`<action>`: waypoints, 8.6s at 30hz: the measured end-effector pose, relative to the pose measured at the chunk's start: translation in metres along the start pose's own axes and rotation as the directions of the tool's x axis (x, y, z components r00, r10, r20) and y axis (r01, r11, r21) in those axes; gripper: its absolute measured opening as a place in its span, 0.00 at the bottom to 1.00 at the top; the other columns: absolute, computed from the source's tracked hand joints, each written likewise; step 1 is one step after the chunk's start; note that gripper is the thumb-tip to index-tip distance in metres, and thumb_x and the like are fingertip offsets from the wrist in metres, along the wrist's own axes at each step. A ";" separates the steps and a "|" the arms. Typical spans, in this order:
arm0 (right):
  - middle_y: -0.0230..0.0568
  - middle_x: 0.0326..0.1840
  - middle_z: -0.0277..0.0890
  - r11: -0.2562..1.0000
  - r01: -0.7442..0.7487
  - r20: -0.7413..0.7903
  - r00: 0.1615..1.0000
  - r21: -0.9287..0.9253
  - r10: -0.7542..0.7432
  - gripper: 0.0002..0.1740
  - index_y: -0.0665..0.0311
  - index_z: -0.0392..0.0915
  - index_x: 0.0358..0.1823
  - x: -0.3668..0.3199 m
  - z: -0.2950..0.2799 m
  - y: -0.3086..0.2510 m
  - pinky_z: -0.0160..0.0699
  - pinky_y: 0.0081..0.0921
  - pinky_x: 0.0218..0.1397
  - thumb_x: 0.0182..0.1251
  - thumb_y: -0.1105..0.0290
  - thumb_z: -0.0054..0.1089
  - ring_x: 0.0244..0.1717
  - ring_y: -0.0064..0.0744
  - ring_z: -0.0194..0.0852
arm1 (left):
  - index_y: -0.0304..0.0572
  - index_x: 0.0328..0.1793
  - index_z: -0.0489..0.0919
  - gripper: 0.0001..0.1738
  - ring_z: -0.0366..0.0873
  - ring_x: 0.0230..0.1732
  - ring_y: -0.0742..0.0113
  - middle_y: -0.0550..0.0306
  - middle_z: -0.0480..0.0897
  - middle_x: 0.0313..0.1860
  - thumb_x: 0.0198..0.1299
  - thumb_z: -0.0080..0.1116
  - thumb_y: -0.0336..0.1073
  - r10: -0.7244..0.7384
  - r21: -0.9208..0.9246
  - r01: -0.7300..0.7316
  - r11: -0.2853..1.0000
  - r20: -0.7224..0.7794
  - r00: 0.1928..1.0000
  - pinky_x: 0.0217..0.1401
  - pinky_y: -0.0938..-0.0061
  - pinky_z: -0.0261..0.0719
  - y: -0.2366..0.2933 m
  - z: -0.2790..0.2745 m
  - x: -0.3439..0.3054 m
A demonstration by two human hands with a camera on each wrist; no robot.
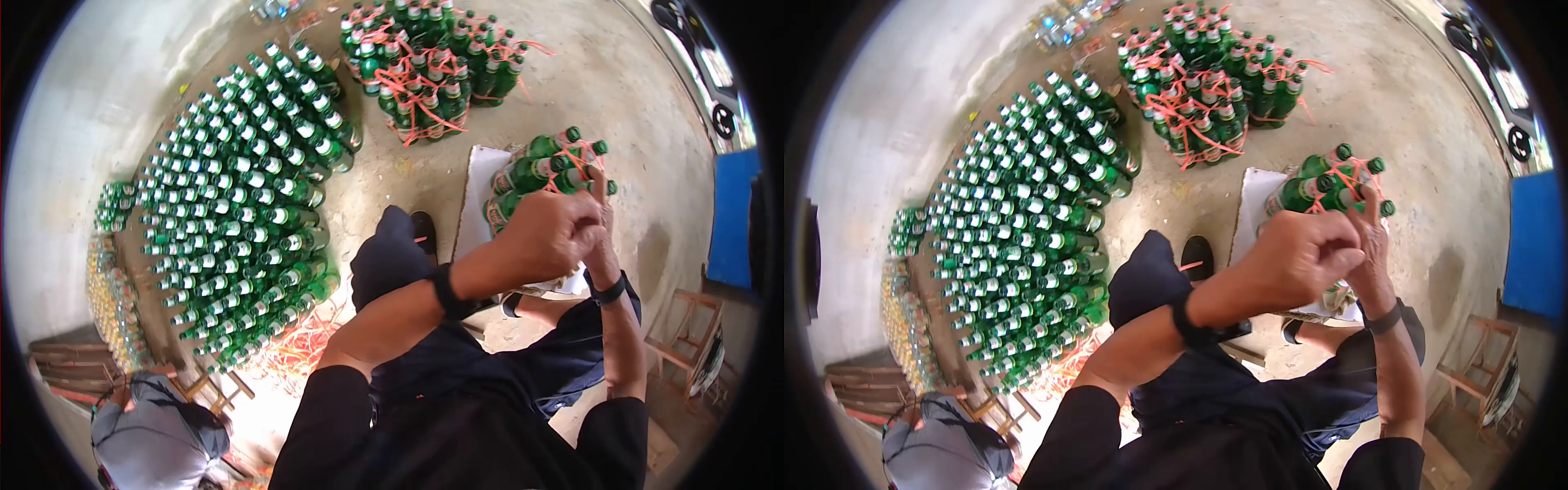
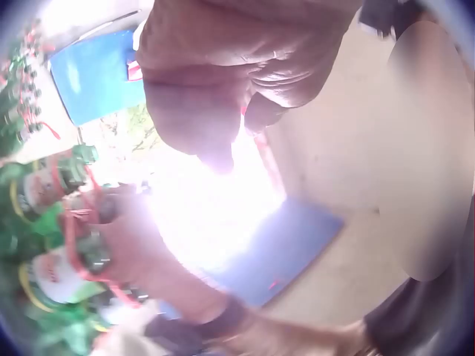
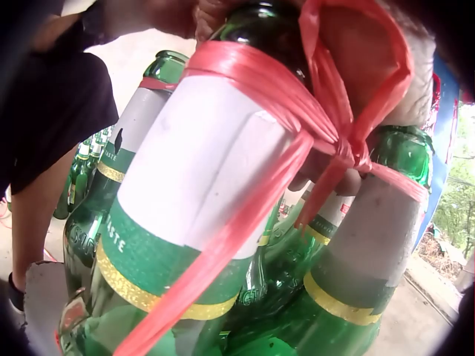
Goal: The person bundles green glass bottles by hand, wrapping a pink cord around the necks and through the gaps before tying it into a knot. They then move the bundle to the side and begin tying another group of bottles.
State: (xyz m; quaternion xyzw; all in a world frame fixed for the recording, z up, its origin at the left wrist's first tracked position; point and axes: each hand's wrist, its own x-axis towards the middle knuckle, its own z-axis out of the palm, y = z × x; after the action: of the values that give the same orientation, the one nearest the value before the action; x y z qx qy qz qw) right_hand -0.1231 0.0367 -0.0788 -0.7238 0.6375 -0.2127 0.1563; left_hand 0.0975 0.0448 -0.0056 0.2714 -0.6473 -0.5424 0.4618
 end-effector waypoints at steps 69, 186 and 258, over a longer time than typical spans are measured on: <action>0.54 0.70 0.69 0.973 0.098 -0.178 0.975 -0.210 -0.136 0.21 0.72 0.84 0.39 -0.002 -0.001 -0.022 0.82 0.53 0.50 0.55 0.59 0.74 0.48 0.61 0.84 | 0.38 0.48 0.82 0.09 0.79 0.29 0.76 0.57 0.83 0.29 0.64 0.55 0.22 -0.012 -0.169 0.060 0.984 0.274 0.962 0.32 0.74 0.77 0.087 0.081 -0.052; 0.54 0.75 0.66 0.969 0.072 -0.002 0.997 -0.237 -0.075 0.09 0.66 0.81 0.44 0.004 0.001 -0.008 0.79 0.44 0.47 0.63 0.72 0.65 0.55 0.56 0.81 | 0.38 0.34 0.85 0.07 0.86 0.39 0.37 0.40 0.86 0.31 0.58 0.65 0.35 -0.087 0.340 0.065 0.938 0.048 0.995 0.47 0.48 0.84 -0.048 0.007 -0.036; 0.66 0.72 0.61 0.975 0.094 0.104 0.992 -0.201 -0.075 0.11 0.73 0.80 0.32 0.011 -0.016 -0.017 0.82 0.51 0.47 0.58 0.71 0.71 0.43 0.66 0.83 | 0.41 0.38 0.83 0.07 0.86 0.37 0.36 0.41 0.86 0.31 0.63 0.62 0.37 -0.126 0.401 0.080 0.913 0.088 0.988 0.42 0.46 0.82 -0.037 0.007 -0.017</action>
State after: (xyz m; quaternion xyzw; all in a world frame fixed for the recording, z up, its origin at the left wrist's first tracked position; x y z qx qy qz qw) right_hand -0.1158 0.0294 -0.0554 -0.7719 0.6165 -0.1174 0.1017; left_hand 0.0935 0.0526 -0.0461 0.3621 -0.7532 -0.4382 0.3309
